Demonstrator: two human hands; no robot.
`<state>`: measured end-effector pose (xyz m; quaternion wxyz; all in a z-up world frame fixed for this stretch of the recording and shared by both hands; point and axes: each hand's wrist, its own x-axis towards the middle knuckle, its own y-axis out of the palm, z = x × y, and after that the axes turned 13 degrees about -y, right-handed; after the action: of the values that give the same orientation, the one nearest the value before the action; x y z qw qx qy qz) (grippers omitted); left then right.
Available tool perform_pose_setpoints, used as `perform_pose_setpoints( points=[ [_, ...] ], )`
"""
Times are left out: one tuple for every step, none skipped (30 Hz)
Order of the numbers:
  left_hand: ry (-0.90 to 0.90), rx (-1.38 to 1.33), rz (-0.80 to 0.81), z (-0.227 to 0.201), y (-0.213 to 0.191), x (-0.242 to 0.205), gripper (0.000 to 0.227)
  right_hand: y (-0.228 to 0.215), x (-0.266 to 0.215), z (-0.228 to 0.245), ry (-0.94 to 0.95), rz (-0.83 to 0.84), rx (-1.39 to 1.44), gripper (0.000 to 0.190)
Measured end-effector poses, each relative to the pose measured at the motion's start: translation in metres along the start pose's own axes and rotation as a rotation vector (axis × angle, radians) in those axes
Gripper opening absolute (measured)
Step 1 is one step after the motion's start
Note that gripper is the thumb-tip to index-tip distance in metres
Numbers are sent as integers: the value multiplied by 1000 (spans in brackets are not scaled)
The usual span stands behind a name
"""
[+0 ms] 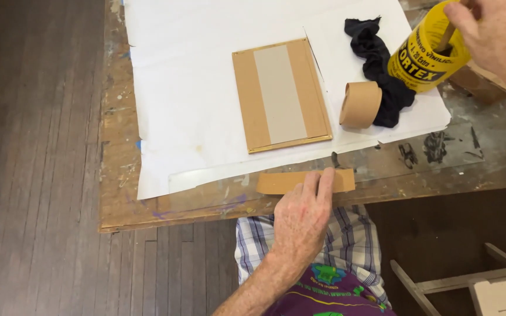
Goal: Applying adhesive paper tape to the back of a picture frame using a foam brush and smoothing it with a cloth.
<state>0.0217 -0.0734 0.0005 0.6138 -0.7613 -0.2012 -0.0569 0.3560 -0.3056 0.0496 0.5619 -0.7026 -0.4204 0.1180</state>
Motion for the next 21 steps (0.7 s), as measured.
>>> perform_pose_setpoints(
  points=[
    [7, -36, 14, 2, -1, 0, 72, -3, 1, 4, 182, 76, 333, 43],
    [4, -35, 11, 3, -4, 1, 72, -11, -6, 6, 179, 73, 332, 43],
    [4, -56, -19, 5, -6, 2, 63, -19, -13, 8, -59, -83, 250, 24],
    [2, -72, -44, 7, -10, 1, 55, -25, -22, 13, -295, -237, 172, 55],
    [-2, -65, -43, 10, -10, 2, 55, -42, -4, 42, -298, -240, 179, 55],
    [1, -93, -46, 10, -10, 2, 53, -60, 7, 70, -521, -72, 181, 61],
    [4, -122, -49, 10, -10, 2, 52, -78, 19, 96, -744, 95, 184, 74],
    [7, -126, -49, 10, -12, 1, 52, -65, 19, 98, -741, 98, 181, 74],
    [1, -134, -41, 10, -14, 0, 48, -52, 20, 100, -824, 125, 148, 72],
    [-9, -138, -42, 12, -16, 1, 44, -39, 25, 102, -912, 143, 111, 73],
    [-8, -136, -50, 13, -17, 2, 44, -46, 37, 99, -913, 137, 104, 73],
    [-22, -142, -51, 14, -20, 0, 50, -51, 47, 99, -770, 336, 285, 68],
    [-36, -148, -51, 16, -23, -2, 56, -57, 57, 100, -615, 528, 462, 63],
    [-37, -144, -54, 17, -24, -1, 56, -55, 68, 100, -618, 523, 464, 63],
    [-48, -156, -79, 18, -26, 0, 51, -54, 79, 99, -492, 653, 485, 58],
    [-57, -172, -96, 18, -27, -1, 47, -51, 86, 99, -357, 787, 508, 53],
    [-56, -170, -91, 20, -27, -1, 47, -43, 97, 97, -356, 789, 513, 53],
    [-67, -175, -64, 21, -26, -1, 45, -35, 108, 93, -374, 797, 479, 61],
    [-78, -179, -36, 22, -26, -1, 43, -27, 119, 90, -391, 805, 447, 72],
    [-73, -180, -38, 23, -29, 1, 43, -25, 128, 90, -386, 801, 446, 72],
    [-108, -258, 7, 24, -33, 2, 46, -22, 136, 91, -303, 870, 482, 69]
  ],
)
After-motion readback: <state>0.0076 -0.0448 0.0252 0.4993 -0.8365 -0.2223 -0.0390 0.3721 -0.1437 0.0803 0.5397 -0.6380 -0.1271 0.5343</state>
